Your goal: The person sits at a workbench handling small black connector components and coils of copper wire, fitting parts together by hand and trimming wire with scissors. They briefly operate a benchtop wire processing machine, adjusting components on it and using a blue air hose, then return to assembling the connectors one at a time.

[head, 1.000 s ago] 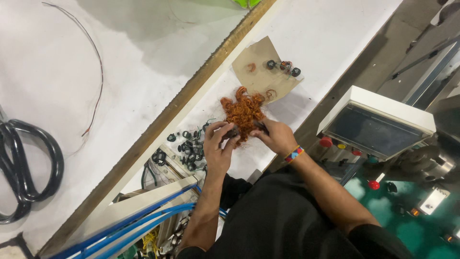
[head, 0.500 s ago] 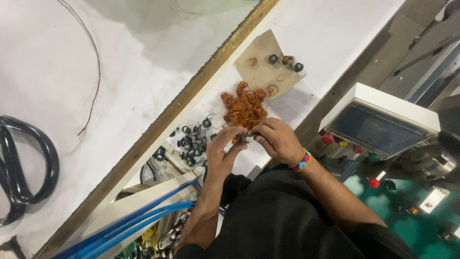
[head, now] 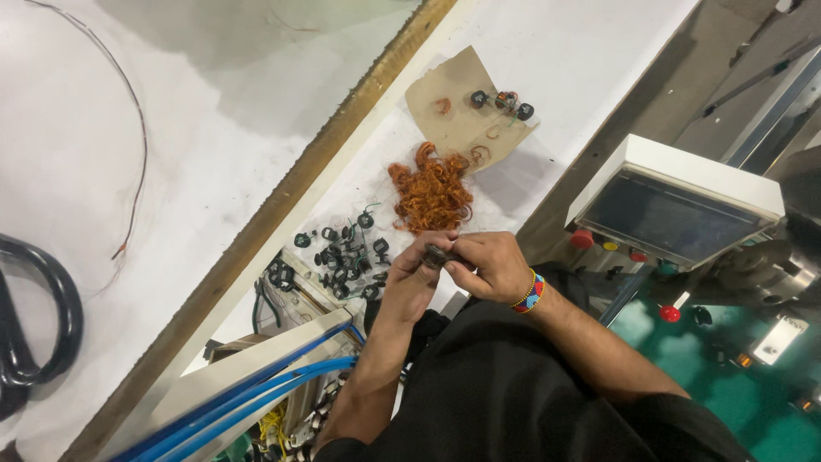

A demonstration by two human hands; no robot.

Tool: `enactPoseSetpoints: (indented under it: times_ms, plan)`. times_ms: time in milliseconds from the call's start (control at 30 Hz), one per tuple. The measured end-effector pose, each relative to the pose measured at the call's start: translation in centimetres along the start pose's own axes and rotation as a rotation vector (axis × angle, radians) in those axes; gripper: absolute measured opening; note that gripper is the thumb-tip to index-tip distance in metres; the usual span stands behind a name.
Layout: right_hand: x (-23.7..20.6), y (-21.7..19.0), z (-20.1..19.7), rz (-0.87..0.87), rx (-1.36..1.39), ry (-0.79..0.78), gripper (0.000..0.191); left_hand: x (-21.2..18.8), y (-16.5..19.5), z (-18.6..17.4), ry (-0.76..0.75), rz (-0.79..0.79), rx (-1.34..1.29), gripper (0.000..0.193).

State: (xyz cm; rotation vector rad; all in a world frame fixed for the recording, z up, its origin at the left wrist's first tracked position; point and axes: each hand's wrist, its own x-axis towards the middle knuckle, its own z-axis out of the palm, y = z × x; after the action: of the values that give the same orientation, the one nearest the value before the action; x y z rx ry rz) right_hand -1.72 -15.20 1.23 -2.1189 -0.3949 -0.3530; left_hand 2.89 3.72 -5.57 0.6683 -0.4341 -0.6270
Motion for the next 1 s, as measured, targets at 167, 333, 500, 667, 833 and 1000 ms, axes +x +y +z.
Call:
enactPoseSetpoints:
  times_ms: [167, 333, 500, 667, 833, 1000]
  plan:
    - [-0.7, 0.7, 0.3, 0.026, 0.068, -0.013, 0.018, -0.1, -0.3, 0.0, 0.008, -0.037, -0.063, 0.044]
    - [-1.5, 2.3, 0.9, 0.056, 0.204, 0.004, 0.022, 0.5, -0.1, -0.5, -0.006, -0.056, 0.049, 0.045]
    - [-2.3, 4.0, 1.5, 0.032, 0.258, -0.047, 0.026, 0.2, -0.4, -1.0, 0.015, -0.097, 0.029, 0.042]
    - [-2.7, 3.9, 2.5, 0.138, 0.278, -0.108, 0.027, 0.2, -1.3, -2.1, 0.053, -0.164, -0.133, 0.041]
    - [-1.6, 2.8, 2.4, 0.256, 0.208, 0.121, 0.029, 1.3, -1.8, -3.8, 0.230, -0.028, -0.117, 0.037]
    - [-0.3, 1.7, 2.1, 0.277, -0.080, 0.143, 0.043, 1.2, -2.2, -4.9, 0.287, -0.035, -0.094, 0.042]
